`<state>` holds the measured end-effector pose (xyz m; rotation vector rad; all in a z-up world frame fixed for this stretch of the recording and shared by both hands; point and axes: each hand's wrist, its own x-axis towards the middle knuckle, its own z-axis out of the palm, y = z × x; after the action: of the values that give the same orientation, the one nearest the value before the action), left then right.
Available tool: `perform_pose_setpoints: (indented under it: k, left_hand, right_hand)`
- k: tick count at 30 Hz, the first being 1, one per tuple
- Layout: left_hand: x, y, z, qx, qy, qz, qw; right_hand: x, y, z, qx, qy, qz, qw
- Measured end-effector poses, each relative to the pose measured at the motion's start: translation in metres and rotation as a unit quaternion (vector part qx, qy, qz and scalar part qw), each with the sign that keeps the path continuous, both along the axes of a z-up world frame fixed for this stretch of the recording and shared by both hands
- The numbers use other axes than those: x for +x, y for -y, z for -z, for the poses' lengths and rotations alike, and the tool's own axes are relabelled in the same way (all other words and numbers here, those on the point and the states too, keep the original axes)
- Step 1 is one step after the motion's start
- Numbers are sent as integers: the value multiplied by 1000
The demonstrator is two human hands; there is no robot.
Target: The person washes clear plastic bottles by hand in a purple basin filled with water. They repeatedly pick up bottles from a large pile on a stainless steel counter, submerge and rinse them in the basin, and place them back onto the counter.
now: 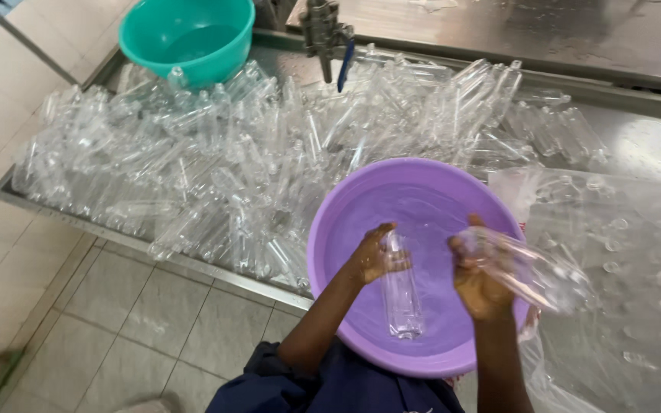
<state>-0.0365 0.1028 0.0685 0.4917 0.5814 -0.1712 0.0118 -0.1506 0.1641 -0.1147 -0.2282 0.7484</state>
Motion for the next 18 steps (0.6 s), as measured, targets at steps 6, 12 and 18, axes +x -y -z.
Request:
perform_pose_setpoints:
  k: [6,12,18]
  left_hand:
    - [13,-20,51,45,13,41,998]
    - [-53,-47,-79,-70,78,23,994]
    - [-79,-175,-51,44,-4,-166,985]
  right_hand:
    - [62,27,101,-42,-15,-103,994]
    - [54,12,108,-223,-15,-89,971]
    - [59,-126,74,-521,64,100,845]
